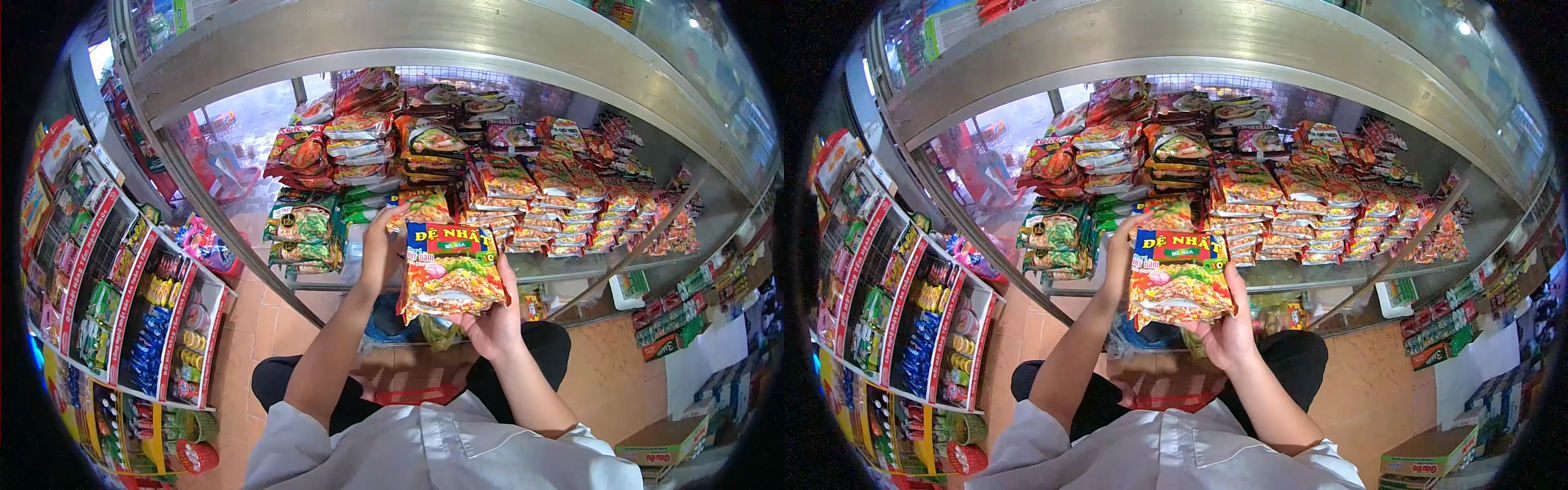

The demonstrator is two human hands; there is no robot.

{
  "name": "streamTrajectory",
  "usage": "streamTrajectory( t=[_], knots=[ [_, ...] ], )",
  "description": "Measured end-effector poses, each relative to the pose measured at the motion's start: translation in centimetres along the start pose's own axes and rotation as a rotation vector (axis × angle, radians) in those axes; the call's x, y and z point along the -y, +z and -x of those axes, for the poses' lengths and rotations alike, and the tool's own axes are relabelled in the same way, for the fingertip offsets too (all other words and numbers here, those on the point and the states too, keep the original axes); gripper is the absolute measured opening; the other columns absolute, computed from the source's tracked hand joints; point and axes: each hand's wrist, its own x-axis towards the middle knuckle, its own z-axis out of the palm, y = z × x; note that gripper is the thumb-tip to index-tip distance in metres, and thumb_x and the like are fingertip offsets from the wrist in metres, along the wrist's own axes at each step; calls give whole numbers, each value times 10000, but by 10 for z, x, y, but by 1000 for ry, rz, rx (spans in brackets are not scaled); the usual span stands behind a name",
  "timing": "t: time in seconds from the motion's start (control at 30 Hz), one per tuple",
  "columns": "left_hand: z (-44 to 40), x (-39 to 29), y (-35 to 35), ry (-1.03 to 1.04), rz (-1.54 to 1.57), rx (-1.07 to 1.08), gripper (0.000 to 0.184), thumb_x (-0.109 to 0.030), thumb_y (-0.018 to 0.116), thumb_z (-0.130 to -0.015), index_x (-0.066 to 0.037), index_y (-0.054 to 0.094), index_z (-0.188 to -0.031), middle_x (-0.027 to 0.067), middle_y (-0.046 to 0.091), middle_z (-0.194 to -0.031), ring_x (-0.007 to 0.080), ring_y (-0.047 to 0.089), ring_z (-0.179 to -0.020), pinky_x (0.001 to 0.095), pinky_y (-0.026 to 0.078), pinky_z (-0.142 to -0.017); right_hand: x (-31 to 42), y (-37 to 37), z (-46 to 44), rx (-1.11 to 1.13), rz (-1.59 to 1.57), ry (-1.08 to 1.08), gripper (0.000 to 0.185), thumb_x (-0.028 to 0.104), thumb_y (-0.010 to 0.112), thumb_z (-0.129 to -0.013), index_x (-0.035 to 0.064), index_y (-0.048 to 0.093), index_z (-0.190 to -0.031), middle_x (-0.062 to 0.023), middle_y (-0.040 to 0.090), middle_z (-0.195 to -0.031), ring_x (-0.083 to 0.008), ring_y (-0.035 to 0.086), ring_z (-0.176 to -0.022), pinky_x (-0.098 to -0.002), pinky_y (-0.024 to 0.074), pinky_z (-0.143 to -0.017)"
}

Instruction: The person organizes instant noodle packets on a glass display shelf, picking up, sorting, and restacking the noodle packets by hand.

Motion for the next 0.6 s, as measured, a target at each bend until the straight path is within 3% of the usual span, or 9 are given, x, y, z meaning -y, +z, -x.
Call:
streamTrajectory(
  t=[0.03, 0.13, 0.3, 0.43, 0.5, 0.53, 0.6],
  knots=[
    [-1, -9, -1, 1, -207, -89, 402, -80, 795, -925, -29, 691, -1310, 103, 723, -1192, 134, 651, -1043, 265, 528, -903, 0, 0, 0, -3, -6, 8, 773, 664, 471, -1041, 70, 457, -1536, -168, 587, -1474, -338, 646, -1288, -542, 593, -1015],
    [-8, -37, -11, 118, -130, -202, 403, -225, 798, -964, -3, 707, -1287, 107, 747, -1201, 134, 662, -1081, 306, 514, -957, -2, -1, -1, 17, 4, 12, 770, 663, 469, -1042, 72, 457, -1536, -166, 587, -1474, -336, 642, -1295, -543, 581, -1033],
    [8, -140, -22, 353, -178, -115, 410, -202, 818, -943, 14, 705, -1272, 108, 746, -1195, 149, 658, -1110, 316, 499, -997, -4, 6, -4, 0, 22, 5, 768, 665, 480, -1037, 77, 460, -1531, -166, 593, -1467, -328, 641, -1299, -547, 565, -1054],
    [45, -186, -11, 318, -486, -87, 415, -213, 879, -821, -98, 772, -1205, 190, 727, -1163, 361, 698, -1114, 416, 534, -993, -4, 8, -8, 29, 12, 3, 756, 663, 474, -1040, 80, 464, -1521, -168, 608, -1438, -323, 663, -1261, -537, 594, -1016],
    [58, -185, -8, 297, -590, -15, 420, -229, 878, -825, -113, 771, -1214, 191, 712, -1223, 374, 696, -1124, 434, 528, -999, -4, 17, -3, 37, 31, -19, 742, 653, 444, -1052, 87, 447, -1531, -159, 608, -1438, -321, 660, -1267, -535, 596, -1015],
    [62, -180, -7, 394, -671, 7, 415, -212, 874, -824, -113, 769, -1213, 202, 698, -1236, 373, 694, -1122, 423, 533, -982, -4, 20, -1, 20, 38, -31, 730, 653, 431, -1058, 88, 470, -1520, -148, 629, -1422, -298, 673, -1253, -507, 596, -1018],
    [71, -187, -5, 187, -424, 66, 417, -202, 874, -829, -107, 767, -1221, 215, 697, -1246, 371, 690, -1144, 419, 537, -973, 0, 25, 4, 32, 71, -42, 711, 648, 403, -1071, 94, 494, -1507, -132, 647, -1413, -270, 677, -1253, -482, 584, -1037]
  ],
)
